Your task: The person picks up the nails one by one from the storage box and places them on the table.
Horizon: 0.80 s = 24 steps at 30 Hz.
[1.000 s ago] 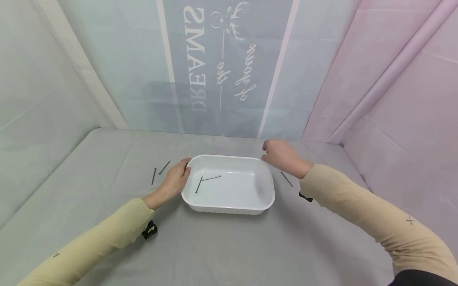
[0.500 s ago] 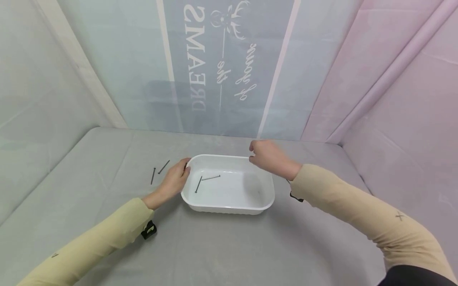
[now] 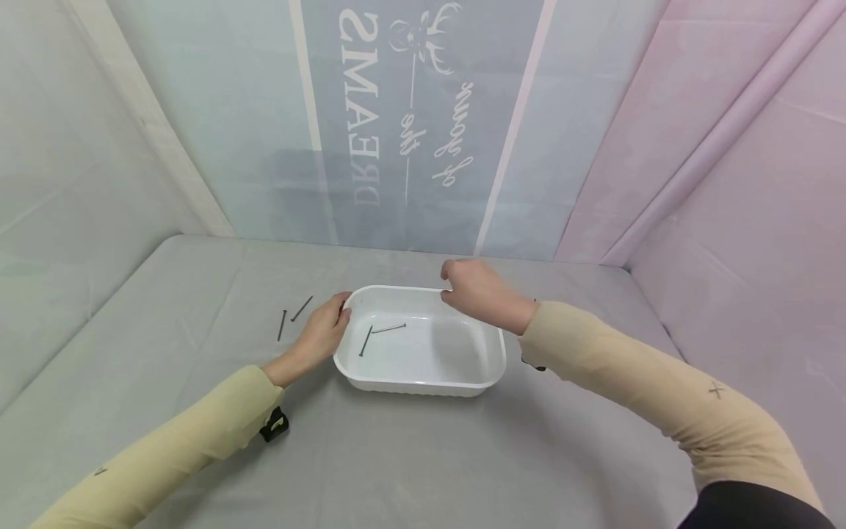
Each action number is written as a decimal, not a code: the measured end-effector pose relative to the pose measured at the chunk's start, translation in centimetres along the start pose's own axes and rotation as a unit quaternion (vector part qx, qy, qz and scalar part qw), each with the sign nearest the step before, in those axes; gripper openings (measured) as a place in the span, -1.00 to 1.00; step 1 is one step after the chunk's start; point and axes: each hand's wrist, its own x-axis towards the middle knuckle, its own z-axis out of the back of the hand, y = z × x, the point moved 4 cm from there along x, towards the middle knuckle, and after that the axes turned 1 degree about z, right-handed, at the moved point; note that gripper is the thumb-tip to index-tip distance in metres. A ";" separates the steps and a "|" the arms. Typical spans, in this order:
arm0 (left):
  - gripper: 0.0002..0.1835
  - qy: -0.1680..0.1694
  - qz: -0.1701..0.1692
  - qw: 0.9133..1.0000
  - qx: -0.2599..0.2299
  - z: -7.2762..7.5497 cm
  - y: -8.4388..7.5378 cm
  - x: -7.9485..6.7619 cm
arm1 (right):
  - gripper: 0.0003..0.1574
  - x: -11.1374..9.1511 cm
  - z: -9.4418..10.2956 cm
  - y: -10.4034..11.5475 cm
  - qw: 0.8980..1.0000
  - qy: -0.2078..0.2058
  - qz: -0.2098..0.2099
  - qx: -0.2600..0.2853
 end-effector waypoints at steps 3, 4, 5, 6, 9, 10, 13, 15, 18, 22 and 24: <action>-0.59 0.001 -0.002 1.000 0.001 0.0 0.0 0.0 | -0.62 0.1 -0.1 0.4 1.000 -0.004 0.011 -0.008; -0.59 0.001 -0.001 1.000 0.001 0.0 0.0 -0.1 | -0.62 0.2 -0.1 0.5 1.000 -0.006 0.015 -0.010; -0.59 0.001 -0.002 1.000 0.000 0.0 0.0 -0.1 | -0.63 0.2 -0.1 0.7 1.000 -0.006 0.017 -0.010; -0.59 0.001 -0.003 1.000 0.000 0.0 -0.1 -0.1 | -0.63 0.2 -0.1 0.8 1.000 -0.008 0.020 -0.011; -0.59 0.001 -0.002 1.000 0.000 0.1 -0.1 -0.1 | -0.64 0.3 -0.2 1.3 1.000 -0.008 0.028 -0.012; -0.59 0.002 -0.002 1.000 0.000 0.0 -0.1 -0.1 | -0.64 0.3 -0.2 1.5 0.999 -0.009 0.030 -0.012; -0.59 0.003 0.000 1.000 0.001 0.0 -0.2 -0.1 | -0.64 0.4 -0.2 2.0 0.999 -0.010 0.038 -0.017; -0.59 0.003 0.000 1.000 0.000 0.0 -0.2 -0.1 | -0.64 0.4 -0.2 2.2 0.999 -0.011 0.043 -0.016; -0.59 0.000 -0.002 1.000 0.002 0.1 -0.2 -0.1 | -0.65 0.5 -0.3 2.5 0.998 -0.014 0.058 -0.018; -0.59 0.000 -0.002 1.000 0.001 0.1 -0.2 -0.2 | -0.65 0.6 -0.5 2.9 0.997 -0.012 0.072 -0.023; -0.59 0.002 -0.001 1.000 -0.001 0.1 -0.2 -0.2 | -0.65 0.6 -0.7 3.1 0.997 -0.009 0.076 -0.030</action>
